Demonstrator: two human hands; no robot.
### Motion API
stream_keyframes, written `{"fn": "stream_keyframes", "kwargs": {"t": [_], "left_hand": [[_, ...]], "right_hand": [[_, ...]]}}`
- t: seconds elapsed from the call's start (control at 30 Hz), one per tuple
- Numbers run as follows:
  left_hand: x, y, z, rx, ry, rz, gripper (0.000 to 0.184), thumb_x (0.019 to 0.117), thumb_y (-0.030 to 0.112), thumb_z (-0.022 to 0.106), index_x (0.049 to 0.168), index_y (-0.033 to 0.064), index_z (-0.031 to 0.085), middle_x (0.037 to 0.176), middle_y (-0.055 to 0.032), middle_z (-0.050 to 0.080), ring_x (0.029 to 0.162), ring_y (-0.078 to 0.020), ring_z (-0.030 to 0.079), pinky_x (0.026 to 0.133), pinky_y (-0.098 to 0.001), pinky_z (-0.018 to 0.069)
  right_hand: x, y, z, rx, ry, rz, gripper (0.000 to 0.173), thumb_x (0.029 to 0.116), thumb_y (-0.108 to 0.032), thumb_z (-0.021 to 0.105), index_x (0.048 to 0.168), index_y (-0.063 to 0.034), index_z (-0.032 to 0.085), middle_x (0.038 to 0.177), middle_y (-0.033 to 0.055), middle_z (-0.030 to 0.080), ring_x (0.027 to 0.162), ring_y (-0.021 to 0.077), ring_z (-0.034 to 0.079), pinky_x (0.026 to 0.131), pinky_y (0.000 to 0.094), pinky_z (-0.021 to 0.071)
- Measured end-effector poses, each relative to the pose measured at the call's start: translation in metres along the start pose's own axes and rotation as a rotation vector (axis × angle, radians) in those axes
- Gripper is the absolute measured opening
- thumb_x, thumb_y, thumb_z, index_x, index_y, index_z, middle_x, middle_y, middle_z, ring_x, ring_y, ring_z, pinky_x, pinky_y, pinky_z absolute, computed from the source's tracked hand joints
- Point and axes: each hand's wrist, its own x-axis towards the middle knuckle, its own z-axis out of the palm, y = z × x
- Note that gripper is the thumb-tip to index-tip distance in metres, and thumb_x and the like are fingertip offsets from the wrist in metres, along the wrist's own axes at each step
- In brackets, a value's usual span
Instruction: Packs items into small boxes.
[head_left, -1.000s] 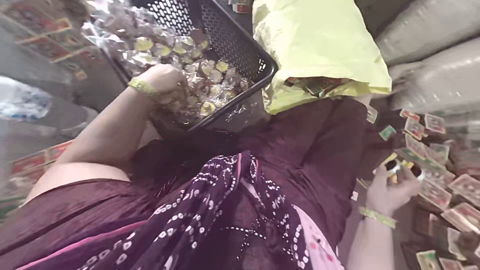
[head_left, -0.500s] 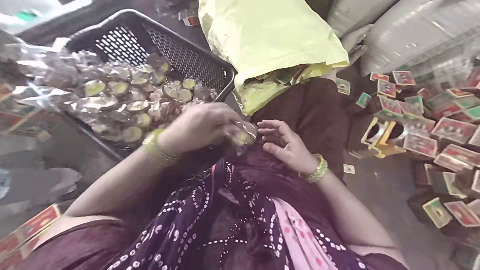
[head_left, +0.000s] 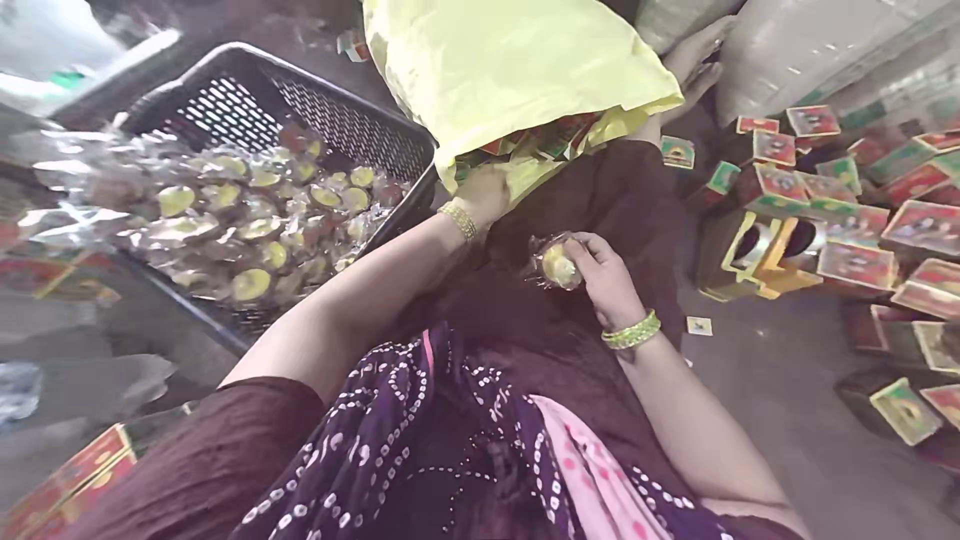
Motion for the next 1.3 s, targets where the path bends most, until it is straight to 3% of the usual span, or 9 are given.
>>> {"fn": "stream_keyframes", "kwargs": {"t": [0.1,0.2,0.3,0.4,0.6,0.83,1.0,1.1,1.3], "left_hand": [[0.0,0.009,-0.014,0.295,-0.25,-0.221,0.038,0.098,0.006,0.059,0.131,-0.0142,0.058,0.153,-0.0363,0.036,0.144,-0.0526,0.033,0.115,-0.0658,0.0322],[-0.006,0.012,-0.022,0.267,-0.307,-0.395,0.039,0.1013,0.0,0.053,0.136,-0.0187,0.048,0.152,-0.036,0.037,0.144,-0.0481,0.037,0.116,-0.0571,0.0368],[0.008,-0.018,0.011,0.412,-0.023,-0.142,0.03,0.0943,-0.002,0.058,0.122,-0.0127,0.061,0.134,-0.0336,0.056,0.127,-0.0505,0.053,0.104,-0.0637,0.0462],[-0.02,0.008,-0.021,0.32,0.092,0.131,0.041,0.0979,0.002,0.055,0.138,0.0073,0.061,0.133,-0.0223,0.062,0.117,-0.0451,0.063,0.093,-0.0657,0.0515],[-0.087,0.031,-0.063,-0.213,0.231,0.534,0.026,0.0997,0.014,0.054,0.117,0.0123,0.074,0.118,-0.0044,0.071,0.114,-0.0141,0.065,0.102,-0.0393,0.0519],[-0.121,0.052,-0.052,-0.582,-0.249,0.449,0.023,0.0995,0.012,0.057,0.111,0.0156,0.077,0.114,0.0037,0.073,0.104,-0.0074,0.067,0.092,-0.0344,0.0559],[-0.133,0.062,-0.021,-0.635,-0.321,0.576,0.014,0.0934,0.003,0.064,0.105,0.0061,0.072,0.089,0.0002,0.07,0.076,-0.0032,0.064,0.069,-0.0242,0.0551],[-0.138,0.066,-0.021,-0.716,-0.377,0.569,0.028,0.0939,0.001,0.064,0.122,0.0038,0.068,0.101,-0.0026,0.074,0.085,-0.0033,0.068,0.076,-0.024,0.0593],[-0.138,0.056,-0.023,-0.946,-0.554,0.5,0.038,0.091,-0.008,0.062,0.128,0.0019,0.062,0.113,-0.0079,0.072,0.093,-0.012,0.071,0.079,-0.0303,0.062]], "right_hand": [[0.003,0.007,-0.01,0.003,0.058,-0.003,0.027,0.1061,-0.029,0.057,0.122,-0.0094,0.067,0.102,0.0064,0.072,0.094,0.0141,0.069,0.085,0.0349,0.0585],[0.003,0.011,-0.014,0.01,0.08,0.008,0.027,0.1062,-0.03,0.056,0.121,-0.01,0.067,0.105,0.0062,0.071,0.097,0.0141,0.069,0.089,0.0355,0.0574],[0.004,0.012,-0.016,0.049,0.145,-0.021,0.024,0.1051,-0.028,0.057,0.119,-0.0111,0.067,0.106,0.0051,0.07,0.098,0.0146,0.068,0.089,0.0363,0.057],[0.003,0.004,-0.023,0.117,0.216,-0.05,0.023,0.1049,-0.025,0.058,0.121,-0.0106,0.064,0.108,0.0069,0.068,0.099,0.0163,0.067,0.087,0.0379,0.0575],[-0.029,-0.024,-0.046,0.016,0.27,-0.161,0.019,0.103,-0.022,0.06,0.116,-0.0098,0.066,0.1,0.0044,0.07,0.089,0.013,0.068,0.08,0.0325,0.0595],[-0.091,-0.056,-0.05,0.128,0.255,-0.322,0.026,0.1032,-0.008,0.056,0.128,-0.0006,0.061,0.103,0.0099,0.068,0.088,0.0168,0.068,0.079,0.0338,0.0612],[-0.114,-0.064,-0.04,0.116,0.216,-0.505,0.022,0.1033,-0.008,0.058,0.125,-0.0045,0.061,0.098,0.0047,0.069,0.084,0.0136,0.069,0.077,0.0328,0.0626],[-0.114,-0.062,-0.026,-0.083,0.243,-0.589,0.021,0.1008,-0.006,0.061,0.121,-0.0027,0.063,0.105,0.0053,0.071,0.09,0.0125,0.069,0.083,0.0313,0.0607],[-0.111,-0.048,-0.016,-0.509,0.115,-0.786,0.018,0.0995,-0.009,0.066,0.115,-0.0022,0.073,0.121,0.013,0.071,0.113,0.0193,0.069,0.096,0.0336,0.0598]]}}
